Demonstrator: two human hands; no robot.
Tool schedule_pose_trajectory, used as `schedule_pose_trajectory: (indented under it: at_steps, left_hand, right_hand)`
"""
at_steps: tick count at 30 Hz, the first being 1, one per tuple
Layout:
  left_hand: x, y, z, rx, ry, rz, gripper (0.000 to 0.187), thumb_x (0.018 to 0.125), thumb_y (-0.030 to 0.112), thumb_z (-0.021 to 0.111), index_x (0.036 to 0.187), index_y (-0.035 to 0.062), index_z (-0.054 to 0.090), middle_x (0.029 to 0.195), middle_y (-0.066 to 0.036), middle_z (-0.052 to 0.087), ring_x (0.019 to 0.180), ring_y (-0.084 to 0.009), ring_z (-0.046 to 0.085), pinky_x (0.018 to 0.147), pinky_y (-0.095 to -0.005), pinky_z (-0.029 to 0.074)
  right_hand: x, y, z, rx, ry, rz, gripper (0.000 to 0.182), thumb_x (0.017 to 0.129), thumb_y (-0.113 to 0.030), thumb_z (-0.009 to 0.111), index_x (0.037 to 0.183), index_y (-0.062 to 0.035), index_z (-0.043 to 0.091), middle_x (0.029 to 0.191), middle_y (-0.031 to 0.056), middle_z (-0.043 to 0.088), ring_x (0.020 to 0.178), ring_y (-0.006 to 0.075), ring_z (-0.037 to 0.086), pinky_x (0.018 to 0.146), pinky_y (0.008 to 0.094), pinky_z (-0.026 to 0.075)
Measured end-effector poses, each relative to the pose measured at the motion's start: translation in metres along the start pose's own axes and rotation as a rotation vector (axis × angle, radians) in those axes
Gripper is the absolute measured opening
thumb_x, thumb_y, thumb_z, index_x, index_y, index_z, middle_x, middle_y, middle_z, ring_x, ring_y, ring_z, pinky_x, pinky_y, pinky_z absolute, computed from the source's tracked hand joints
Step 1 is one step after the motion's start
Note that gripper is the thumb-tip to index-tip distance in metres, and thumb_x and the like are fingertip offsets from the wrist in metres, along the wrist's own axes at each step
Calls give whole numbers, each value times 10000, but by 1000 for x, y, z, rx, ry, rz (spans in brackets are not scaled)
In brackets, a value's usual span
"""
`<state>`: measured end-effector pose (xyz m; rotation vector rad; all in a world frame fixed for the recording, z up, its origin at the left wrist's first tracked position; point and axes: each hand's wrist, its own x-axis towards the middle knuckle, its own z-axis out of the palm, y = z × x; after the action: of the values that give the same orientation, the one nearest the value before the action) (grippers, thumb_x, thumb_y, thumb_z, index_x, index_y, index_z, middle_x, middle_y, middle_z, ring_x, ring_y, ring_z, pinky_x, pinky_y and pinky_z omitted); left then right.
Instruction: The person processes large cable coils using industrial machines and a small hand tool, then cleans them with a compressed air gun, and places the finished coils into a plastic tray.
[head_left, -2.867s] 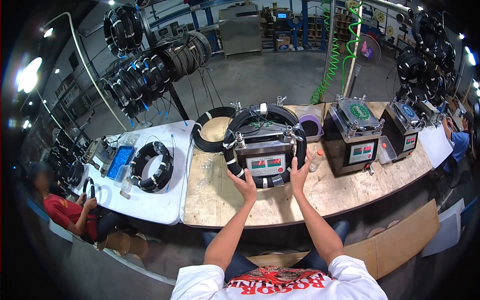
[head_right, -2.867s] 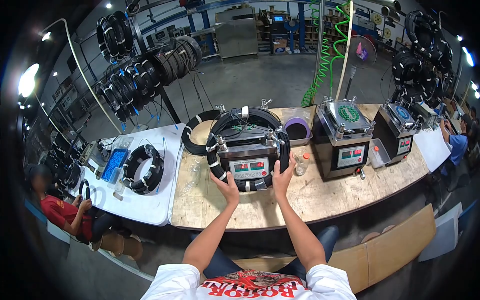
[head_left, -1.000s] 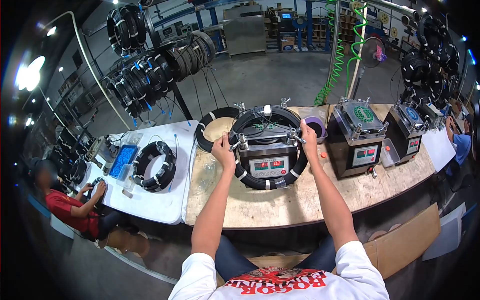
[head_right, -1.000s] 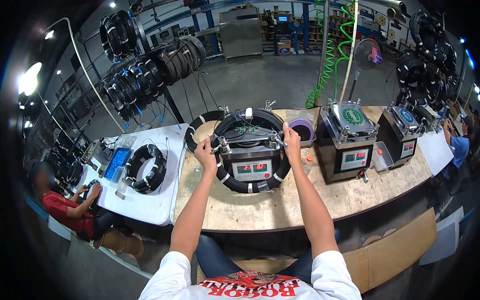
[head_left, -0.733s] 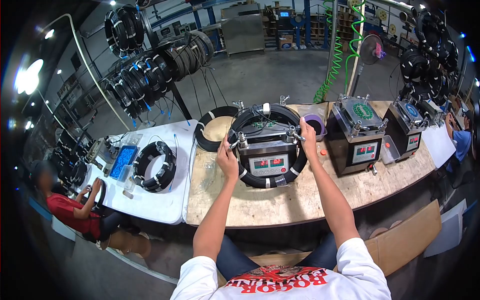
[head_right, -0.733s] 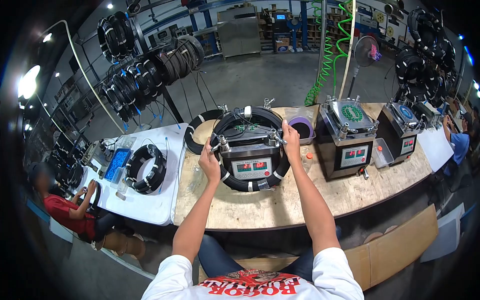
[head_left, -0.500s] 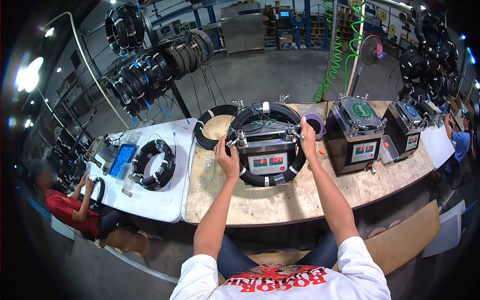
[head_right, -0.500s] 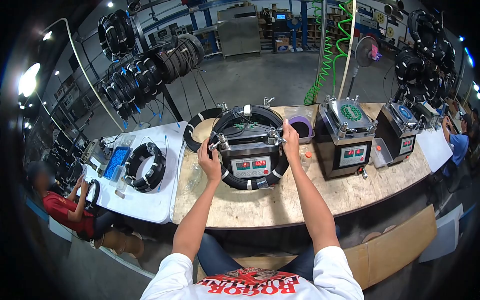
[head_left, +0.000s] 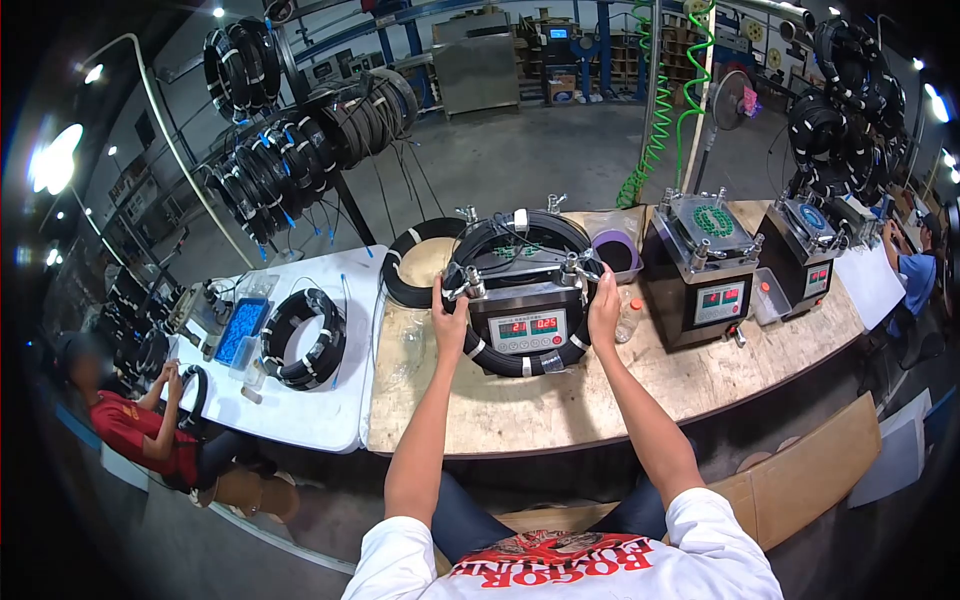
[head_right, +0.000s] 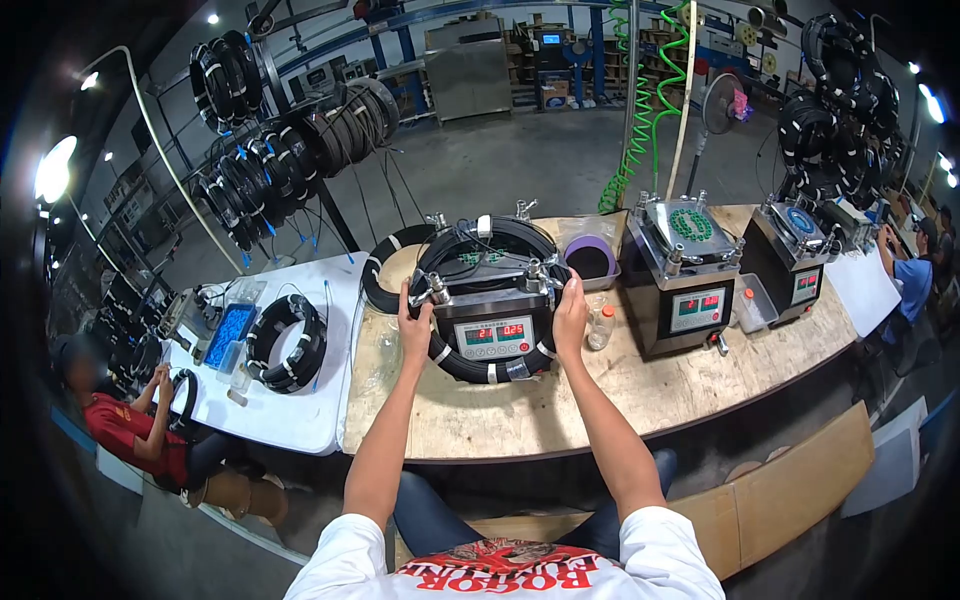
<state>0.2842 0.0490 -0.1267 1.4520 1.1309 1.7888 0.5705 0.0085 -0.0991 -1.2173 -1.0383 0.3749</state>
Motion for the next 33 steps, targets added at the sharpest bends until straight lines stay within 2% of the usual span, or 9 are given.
schedule_pose_trajectory:
  at_steps: [2,6,14,15,18,24,28,29,33]
  left_hand:
    - [-1,9,-5,-170,-91,-188,715,956,40,659,1611,78,374,1423,-70,581,1175,-157,591,1036,-287,460]
    - [-4,17,-4,-171,-98,-135,688,973,30,617,1614,90,374,1420,-56,582,1167,-137,590,1016,-259,460]
    - [-5,31,3,133,-41,212,627,964,-4,557,1575,59,429,1555,-119,513,1364,-221,528,1126,-323,409]
    - [-7,30,4,153,-30,230,619,965,-2,559,1570,56,438,1557,-124,514,1369,-225,529,1132,-329,404]
    - [-9,30,7,135,10,189,568,975,10,565,1537,43,485,1518,-132,556,1340,-228,557,1122,-332,414]
    - [-23,50,16,224,139,134,463,1015,72,578,1475,24,558,1438,-157,622,1300,-249,591,1099,-347,434]
    - [-65,39,35,323,330,120,550,1039,142,574,1545,-14,423,1541,-228,500,1433,-370,471,1187,-425,347]
    - [-80,34,38,346,304,73,665,1027,153,564,1605,-20,284,1623,-259,368,1499,-394,370,1222,-446,286]
    - [-131,29,63,316,308,68,803,988,173,563,1647,0,139,1646,-296,272,1508,-459,312,1241,-482,241]
  right_hand:
    - [0,-1,-1,1,-5,14,514,1143,-346,319,1414,19,560,1206,268,691,1142,377,657,1009,413,462]
    - [0,4,2,-11,14,-19,513,1144,-344,316,1416,17,560,1231,272,683,1174,380,648,1027,410,456]
    - [-40,7,6,-99,130,-59,478,1140,-274,312,1501,0,460,1376,270,617,1279,425,591,1077,445,431]
    - [-54,14,6,-57,96,-22,529,1100,-219,412,1568,14,333,1478,309,510,1377,450,497,1138,464,379]
    - [-102,15,19,-128,158,-26,654,1054,-191,493,1604,42,227,1601,310,341,1501,432,335,1233,446,257]
    - [-118,13,26,-89,159,31,749,1008,-133,520,1620,52,130,1641,334,222,1538,463,233,1259,468,193]
    - [-117,14,24,-90,142,32,750,1004,-130,520,1613,70,131,1636,344,224,1536,470,233,1260,466,192]
    - [-117,13,24,-102,145,16,758,995,-119,528,1613,66,129,1612,349,250,1514,481,261,1248,481,212]
    - [-118,14,22,-100,151,0,776,982,-113,553,1612,51,132,1570,354,301,1472,497,321,1224,507,259]
